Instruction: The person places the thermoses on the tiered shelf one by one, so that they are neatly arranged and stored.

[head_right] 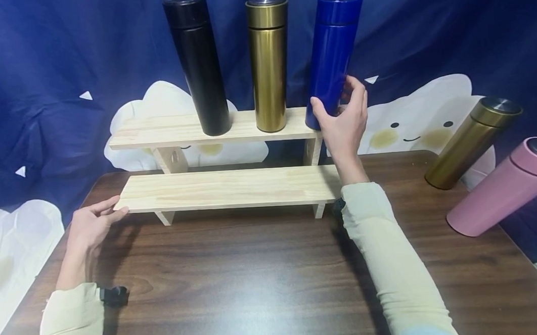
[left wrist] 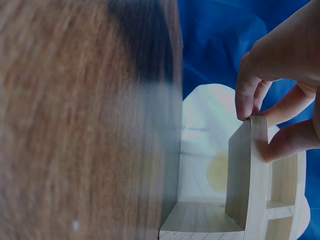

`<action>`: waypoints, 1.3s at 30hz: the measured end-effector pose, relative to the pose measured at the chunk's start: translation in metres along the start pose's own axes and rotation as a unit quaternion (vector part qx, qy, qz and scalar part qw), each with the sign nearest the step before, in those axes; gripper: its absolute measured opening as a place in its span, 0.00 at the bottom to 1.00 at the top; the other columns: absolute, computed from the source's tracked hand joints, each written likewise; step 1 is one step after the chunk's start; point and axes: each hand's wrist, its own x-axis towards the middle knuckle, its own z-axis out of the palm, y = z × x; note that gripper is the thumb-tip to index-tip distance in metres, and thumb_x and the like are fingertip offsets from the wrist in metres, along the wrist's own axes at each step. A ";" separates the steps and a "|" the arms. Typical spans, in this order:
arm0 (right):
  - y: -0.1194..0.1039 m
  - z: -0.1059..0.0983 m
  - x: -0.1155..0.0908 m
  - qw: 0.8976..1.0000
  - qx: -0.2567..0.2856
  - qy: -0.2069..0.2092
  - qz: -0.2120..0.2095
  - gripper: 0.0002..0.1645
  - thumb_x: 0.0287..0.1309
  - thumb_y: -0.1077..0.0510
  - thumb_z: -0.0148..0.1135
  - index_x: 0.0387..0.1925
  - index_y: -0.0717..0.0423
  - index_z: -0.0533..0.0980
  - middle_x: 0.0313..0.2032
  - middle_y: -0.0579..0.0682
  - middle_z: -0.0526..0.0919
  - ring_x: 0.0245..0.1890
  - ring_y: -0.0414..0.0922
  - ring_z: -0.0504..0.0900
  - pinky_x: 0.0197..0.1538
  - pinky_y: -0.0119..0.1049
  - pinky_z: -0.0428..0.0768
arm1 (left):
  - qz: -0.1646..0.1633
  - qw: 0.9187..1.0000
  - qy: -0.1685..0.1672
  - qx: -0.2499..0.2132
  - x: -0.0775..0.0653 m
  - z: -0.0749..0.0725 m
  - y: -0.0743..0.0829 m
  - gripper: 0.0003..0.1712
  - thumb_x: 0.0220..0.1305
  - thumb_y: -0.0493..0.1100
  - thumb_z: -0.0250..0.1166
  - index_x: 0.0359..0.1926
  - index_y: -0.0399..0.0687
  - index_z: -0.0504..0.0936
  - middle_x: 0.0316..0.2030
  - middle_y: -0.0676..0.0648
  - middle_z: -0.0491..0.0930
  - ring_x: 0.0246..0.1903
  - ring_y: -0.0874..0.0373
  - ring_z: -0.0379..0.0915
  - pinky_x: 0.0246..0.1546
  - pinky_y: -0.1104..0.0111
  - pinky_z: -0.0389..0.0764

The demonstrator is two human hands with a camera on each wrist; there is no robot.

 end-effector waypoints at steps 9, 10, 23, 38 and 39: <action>0.013 -0.011 -0.008 0.998 0.004 -0.048 0.030 0.41 0.49 0.53 0.80 0.63 0.55 0.72 0.57 0.50 0.78 0.52 0.42 0.78 0.55 0.36 0.80 | -0.007 1.000 0.003 0.000 0.000 0.002 0.001 0.34 0.65 0.41 0.71 0.70 0.42 0.72 0.65 0.36 0.71 0.67 0.48 0.66 0.67 0.56 0.65; 0.014 -0.013 -0.009 0.998 0.003 -0.053 0.029 0.41 0.48 0.53 0.80 0.63 0.56 0.72 0.57 0.51 0.78 0.52 0.42 0.78 0.55 0.36 0.80 | -0.009 1.000 0.003 -0.001 0.000 0.002 0.000 0.34 0.65 0.41 0.71 0.70 0.42 0.72 0.66 0.36 0.71 0.67 0.48 0.66 0.67 0.56 0.65; 0.016 -0.039 -0.016 0.995 0.027 -0.097 0.011 0.33 0.50 0.66 0.75 0.59 0.65 0.74 0.53 0.56 0.79 0.52 0.47 0.79 0.55 0.35 0.80 | -0.011 1.000 0.000 0.006 0.000 0.003 -0.003 0.34 0.65 0.43 0.71 0.71 0.45 0.72 0.65 0.39 0.72 0.66 0.52 0.68 0.64 0.65 0.69; 0.019 -0.067 -0.016 0.998 0.037 -0.042 0.025 0.26 0.52 0.66 0.73 0.55 0.62 0.77 0.50 0.49 0.81 0.51 0.44 0.80 0.54 0.33 0.79 | 0.001 1.000 0.006 0.028 -0.001 0.001 -0.003 0.33 0.65 0.44 0.71 0.70 0.45 0.74 0.65 0.38 0.73 0.63 0.53 0.70 0.44 0.82 0.70; 0.019 -0.069 -0.015 0.998 0.036 -0.039 0.027 0.26 0.52 0.66 0.73 0.55 0.61 0.78 0.50 0.48 0.81 0.51 0.43 0.79 0.55 0.33 0.79 | 0.002 1.000 0.007 0.027 -0.001 0.001 -0.003 0.33 0.65 0.44 0.71 0.70 0.45 0.74 0.65 0.38 0.73 0.63 0.53 0.70 0.45 0.82 0.70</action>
